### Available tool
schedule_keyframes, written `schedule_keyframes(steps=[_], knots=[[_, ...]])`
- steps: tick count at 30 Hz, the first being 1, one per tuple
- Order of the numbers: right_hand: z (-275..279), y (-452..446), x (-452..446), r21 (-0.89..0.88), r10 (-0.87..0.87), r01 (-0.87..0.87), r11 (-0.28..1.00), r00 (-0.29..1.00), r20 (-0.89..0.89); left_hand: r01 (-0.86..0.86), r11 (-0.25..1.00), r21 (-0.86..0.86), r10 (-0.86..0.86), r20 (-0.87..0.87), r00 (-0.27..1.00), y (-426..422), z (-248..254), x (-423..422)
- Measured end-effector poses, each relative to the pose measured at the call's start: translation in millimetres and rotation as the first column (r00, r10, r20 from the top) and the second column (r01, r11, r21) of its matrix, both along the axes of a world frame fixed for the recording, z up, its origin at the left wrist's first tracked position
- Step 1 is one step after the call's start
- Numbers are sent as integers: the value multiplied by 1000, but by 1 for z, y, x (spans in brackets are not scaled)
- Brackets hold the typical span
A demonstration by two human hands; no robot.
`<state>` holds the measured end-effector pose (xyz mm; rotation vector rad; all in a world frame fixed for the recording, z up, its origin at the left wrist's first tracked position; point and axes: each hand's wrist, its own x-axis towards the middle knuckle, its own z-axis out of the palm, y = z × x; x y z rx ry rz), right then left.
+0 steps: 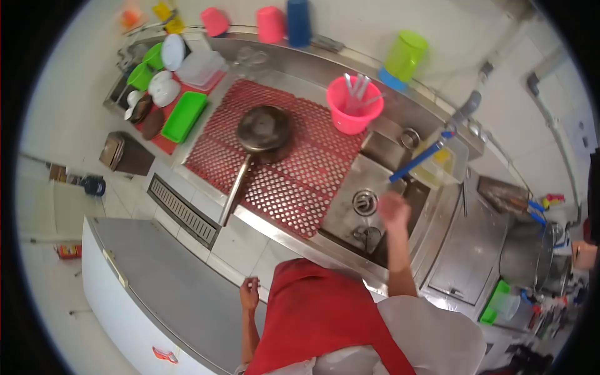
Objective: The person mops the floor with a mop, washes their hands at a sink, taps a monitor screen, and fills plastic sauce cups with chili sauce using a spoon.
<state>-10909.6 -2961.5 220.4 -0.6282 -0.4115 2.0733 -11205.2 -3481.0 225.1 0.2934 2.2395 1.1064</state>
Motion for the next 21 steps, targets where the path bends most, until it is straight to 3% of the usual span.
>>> schedule_keyframes(steps=[1,4,6,7,9,10,11,12,13,14,15,16,18,19,20,21], knots=[[7,-13,-36,-566,4,12,824,1000,26,72,997,28,-71,-31,997,37,30,-5],[-136,11,-67,-585,-340,209,784,932,-122,273,955,112,-272,-31,962,131,88,-15],[-142,36,-84,-573,-336,160,804,917,-215,401,910,108,-401,-25,916,187,125,-14],[-151,42,-87,-536,-300,25,844,850,-432,447,884,139,-446,-36,894,210,130,-15],[-162,54,-83,-337,-164,-196,921,591,-790,467,850,245,-480,-6,877,259,135,-5],[-145,50,-82,-438,-257,-57,897,740,-622,487,825,287,-504,-18,864,282,126,2],[-112,47,-87,-504,-342,96,858,839,-422,444,835,325,-501,116,858,311,123,15],[-78,47,-95,-535,-415,256,805,887,-201,450,832,326,-521,180,834,340,119,29],[-58,49,-101,-554,-412,272,786,900,-143,556,766,322,-614,115,781,368,108,41],[-43,51,-105,-574,-408,291,766,909,-83,662,692,287,-699,37,714,393,99,53],[-38,51,-102,-593,-400,311,743,916,-20,713,636,293,-688,-203,697,418,70,68],[-105,49,-84,-205,-52,-18,979,942,-331,763,580,285,-634,-430,642,441,43,82],[-58,29,-94,-244,-260,272,931,962,81,778,610,152,-537,-643,546,481,25,110],[-31,17,-107,-216,-344,410,886,894,287,715,653,248,-654,-290,698,496,-8,112],[-18,0,-119,47,-374,409,911,776,508,630,717,299,-682,112,723,509,-57,112],[-11,-21,-133,290,-432,323,901,595,678,541,787,296,-611,495,618,514,-87,114]])
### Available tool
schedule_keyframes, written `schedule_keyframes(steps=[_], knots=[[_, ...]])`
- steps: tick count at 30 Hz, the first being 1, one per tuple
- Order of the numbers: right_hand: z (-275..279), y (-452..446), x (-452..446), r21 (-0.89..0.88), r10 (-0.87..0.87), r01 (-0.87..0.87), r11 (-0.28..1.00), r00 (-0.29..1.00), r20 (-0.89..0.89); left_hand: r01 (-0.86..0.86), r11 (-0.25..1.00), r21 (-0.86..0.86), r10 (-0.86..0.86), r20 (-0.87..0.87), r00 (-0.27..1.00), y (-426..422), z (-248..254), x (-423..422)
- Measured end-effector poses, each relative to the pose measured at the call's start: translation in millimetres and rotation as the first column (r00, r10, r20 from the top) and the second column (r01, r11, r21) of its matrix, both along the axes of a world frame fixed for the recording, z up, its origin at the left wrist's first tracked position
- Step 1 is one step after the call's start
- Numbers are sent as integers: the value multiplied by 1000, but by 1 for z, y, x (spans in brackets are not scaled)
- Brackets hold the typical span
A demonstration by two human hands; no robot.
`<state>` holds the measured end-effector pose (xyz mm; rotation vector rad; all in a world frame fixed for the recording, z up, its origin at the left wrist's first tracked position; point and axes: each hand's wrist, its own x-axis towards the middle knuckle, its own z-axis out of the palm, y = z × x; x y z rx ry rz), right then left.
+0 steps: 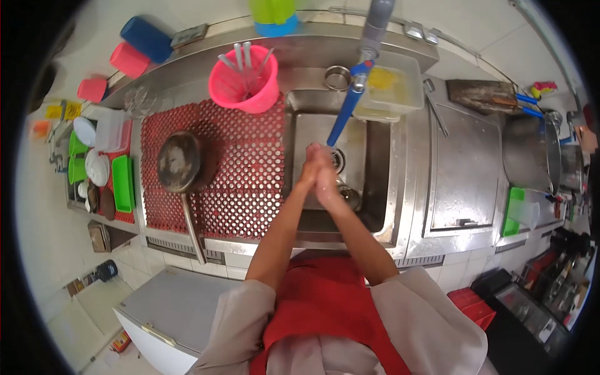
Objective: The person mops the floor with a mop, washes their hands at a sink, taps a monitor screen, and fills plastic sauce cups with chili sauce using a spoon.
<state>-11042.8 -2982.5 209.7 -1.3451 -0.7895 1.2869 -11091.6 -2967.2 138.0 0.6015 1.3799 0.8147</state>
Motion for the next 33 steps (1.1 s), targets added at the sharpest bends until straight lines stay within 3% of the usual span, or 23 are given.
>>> schedule_keyframes(steps=[1,3,6,7,10,12,13,15,16,17,19,20,21,22,23,24,27,28,29,30,31,32,33], knots=[[1,-12,-4,115,11,-50,992,948,318,-40,999,-24,43,131,990,0,10,0],[-27,0,16,1,59,-60,998,992,112,-115,988,-100,145,379,914,2,66,9],[-55,0,32,-199,3,-62,978,958,-286,182,977,-107,-180,30,983,1,85,29],[-60,5,31,-260,-45,-74,963,904,-424,95,995,-9,-95,-109,990,-2,55,30],[-40,29,24,-375,-202,-85,923,722,-662,112,963,245,-111,-20,994,27,59,13],[-6,26,25,-452,-285,-124,883,623,-728,201,978,50,-134,-588,798,31,37,26],[-3,30,32,-494,-333,-192,848,533,-778,370,925,83,-62,-930,363,11,-16,44],[-35,60,50,-448,-359,-164,879,391,-848,608,734,303,170,-948,268,-4,9,47],[-57,72,52,-425,-365,-151,892,313,-877,557,584,591,131,-746,653,-5,73,42],[-94,76,48,-342,-211,-173,924,514,-832,484,696,531,139,-760,634,-8,96,39],[-69,79,39,-390,-133,-271,880,648,-750,286,879,382,146,-786,601,-19,121,36],[-57,76,35,-420,-83,-314,852,710,-700,264,862,432,192,-762,618,-19,117,27],[-57,68,46,-328,43,-515,792,584,-811,242,841,485,242,-735,633,-13,111,13],[-55,58,52,-429,-17,-384,818,729,-684,219,812,542,295,-704,646,-7,106,1],[-42,45,56,-498,-84,-231,836,842,-532,138,930,340,112,-619,777,-2,116,0],[-27,36,59,-533,-164,-59,844,917,-362,148,946,287,82,-658,749,0,119,-1],[25,37,83,-419,-52,27,908,998,-48,87,993,79,-12,-671,742,13,80,5],[48,34,82,-94,-108,118,989,989,104,-47,998,47,65,-518,853,16,14,2],[92,40,79,115,-187,168,979,965,181,-109,991,78,122,-194,973,14,29,8],[138,47,76,317,-281,195,928,926,251,-204,978,33,195,185,963,13,47,16],[169,57,82,412,-187,78,908,955,231,-248,966,-79,255,476,842,13,67,24],[198,71,89,651,-187,-88,754,921,341,-3,997,77,-41,572,819,18,15,1],[260,69,105,687,-113,-304,661,864,491,21,996,89,-67,543,837,17,-17,-8]])
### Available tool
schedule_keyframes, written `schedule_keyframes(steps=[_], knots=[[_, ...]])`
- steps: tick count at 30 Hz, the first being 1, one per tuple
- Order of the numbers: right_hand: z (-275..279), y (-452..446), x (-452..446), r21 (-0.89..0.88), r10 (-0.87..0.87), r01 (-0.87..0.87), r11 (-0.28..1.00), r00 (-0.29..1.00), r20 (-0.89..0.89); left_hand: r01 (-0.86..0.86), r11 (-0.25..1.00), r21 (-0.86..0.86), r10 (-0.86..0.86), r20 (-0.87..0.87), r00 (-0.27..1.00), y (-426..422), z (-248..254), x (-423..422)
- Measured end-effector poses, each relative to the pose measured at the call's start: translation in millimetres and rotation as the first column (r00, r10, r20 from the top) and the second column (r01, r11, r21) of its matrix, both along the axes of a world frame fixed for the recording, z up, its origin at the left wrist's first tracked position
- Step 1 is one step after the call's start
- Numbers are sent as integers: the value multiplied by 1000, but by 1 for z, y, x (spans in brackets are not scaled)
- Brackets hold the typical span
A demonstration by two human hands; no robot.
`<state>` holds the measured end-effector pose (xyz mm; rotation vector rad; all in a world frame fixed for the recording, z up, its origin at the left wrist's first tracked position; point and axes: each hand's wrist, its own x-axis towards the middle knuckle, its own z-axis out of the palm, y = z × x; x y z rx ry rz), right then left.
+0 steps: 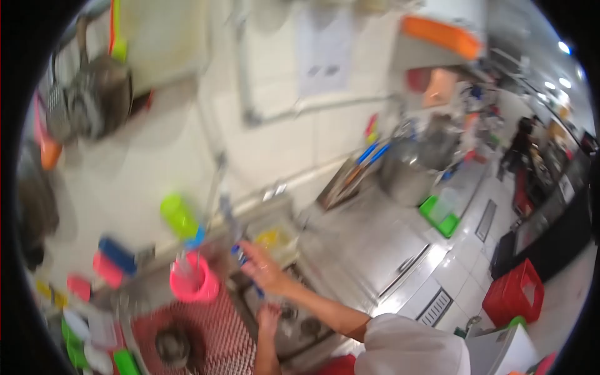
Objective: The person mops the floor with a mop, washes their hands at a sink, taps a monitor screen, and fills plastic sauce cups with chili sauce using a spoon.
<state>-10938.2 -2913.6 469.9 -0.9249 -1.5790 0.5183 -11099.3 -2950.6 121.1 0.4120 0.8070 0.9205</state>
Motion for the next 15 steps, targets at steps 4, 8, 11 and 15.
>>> schedule_keyframes(steps=[4,8,11,15], knots=[[25,44,20,218,-62,-62,974,852,520,-102,980,-171,85,-107,991,-9,42,3],[47,54,15,252,-109,-119,960,674,731,-104,986,-133,76,-199,977,-26,62,-16],[58,47,-1,304,-243,-8,953,580,777,-136,981,-137,102,-229,968,-34,75,-29],[76,29,-29,133,-233,235,963,475,849,-172,984,42,177,-270,946,-67,104,-67]])
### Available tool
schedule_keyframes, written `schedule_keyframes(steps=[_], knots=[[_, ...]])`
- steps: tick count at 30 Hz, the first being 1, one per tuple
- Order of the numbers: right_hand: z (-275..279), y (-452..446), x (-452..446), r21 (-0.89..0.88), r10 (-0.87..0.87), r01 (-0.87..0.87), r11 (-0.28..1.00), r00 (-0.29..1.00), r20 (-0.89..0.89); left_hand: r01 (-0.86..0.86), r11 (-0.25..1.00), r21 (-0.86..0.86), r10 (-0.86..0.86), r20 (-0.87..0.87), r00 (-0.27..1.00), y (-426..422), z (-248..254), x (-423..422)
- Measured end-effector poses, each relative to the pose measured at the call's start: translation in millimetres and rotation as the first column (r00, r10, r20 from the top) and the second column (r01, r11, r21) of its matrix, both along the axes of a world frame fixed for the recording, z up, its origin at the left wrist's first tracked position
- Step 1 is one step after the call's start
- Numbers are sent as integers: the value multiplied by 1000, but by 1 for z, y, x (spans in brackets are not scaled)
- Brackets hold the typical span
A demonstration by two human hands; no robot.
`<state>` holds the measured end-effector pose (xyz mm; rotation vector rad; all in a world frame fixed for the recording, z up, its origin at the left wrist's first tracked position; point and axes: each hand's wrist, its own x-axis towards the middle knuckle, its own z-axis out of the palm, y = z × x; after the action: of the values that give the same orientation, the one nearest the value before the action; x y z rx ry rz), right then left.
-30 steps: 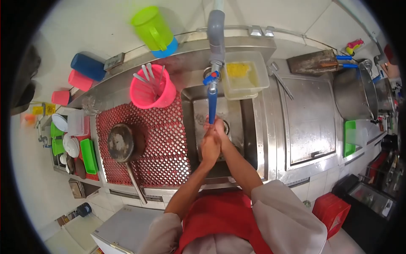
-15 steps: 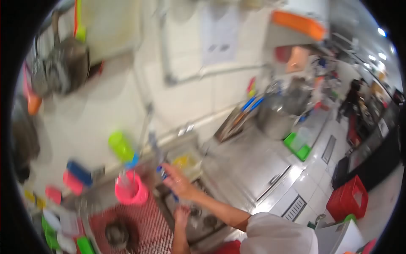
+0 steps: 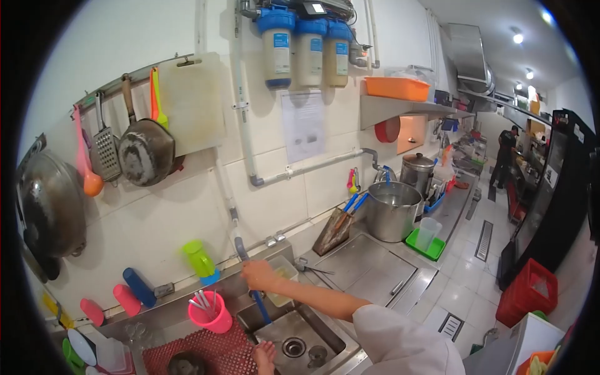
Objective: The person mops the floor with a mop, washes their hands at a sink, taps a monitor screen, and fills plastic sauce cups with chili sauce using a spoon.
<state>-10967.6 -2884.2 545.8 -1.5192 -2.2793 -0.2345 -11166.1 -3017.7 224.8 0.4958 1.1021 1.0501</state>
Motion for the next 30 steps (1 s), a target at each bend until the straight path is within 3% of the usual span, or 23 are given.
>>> schedule_keyframes(steps=[2,4,5,6,8,10,12,13,16,18,19,21,23,25,28,30], knots=[[3,2,-11,-63,-102,101,993,995,-14,-18,994,104,11,69,998,-25,51,-27],[-2,-2,-14,-35,-238,242,970,968,84,-80,983,168,45,202,978,-63,98,-67],[-16,-11,-7,78,-269,284,956,948,-168,-105,955,276,72,129,989,-86,126,-86],[-26,-10,13,-180,-281,244,953,934,-222,-165,921,354,154,60,986,-114,151,-110],[-67,-33,40,-260,-328,294,920,940,-98,-255,907,336,249,61,967,-164,181,-171],[-114,-64,29,-213,-343,344,914,938,42,-413,868,276,412,68,909,-226,218,-241],[-161,-112,-26,22,-183,184,983,982,-40,-554,752,357,593,2,806,-283,192,-323],[-185,-140,-62,188,-50,65,980,995,-84,-647,696,311,692,-47,721,-322,184,-362],[-145,-238,-209,-152,-206,157,976,891,-404,-856,478,199,878,-140,457,-425,167,-457],[-145,-270,-296,-40,42,-70,997,876,-480,-961,261,87,953,-181,242,-482,128,-510],[-144,-283,-341,24,162,-174,984,847,-507,-967,251,47,951,-197,238,-502,117,-533],[-127,-315,-431,-46,264,-359,932,762,-591,-971,234,-47,943,-232,238,-536,100,-570],[-104,-357,-514,-416,2,-498,761,644,-765,-951,297,-82,920,-244,308,-549,96,-603],[-132,-362,-569,-545,117,-663,514,683,-721,-927,362,-93,896,-241,374,-548,90,-635],[-134,-379,-661,-670,91,-732,125,681,-727,-893,441,-89,874,-186,450,-536,77,-689],[-139,-381,-724,-677,142,-733,66,678,-721,-871,480,-101,847,-206,490,-528,67,-735]])
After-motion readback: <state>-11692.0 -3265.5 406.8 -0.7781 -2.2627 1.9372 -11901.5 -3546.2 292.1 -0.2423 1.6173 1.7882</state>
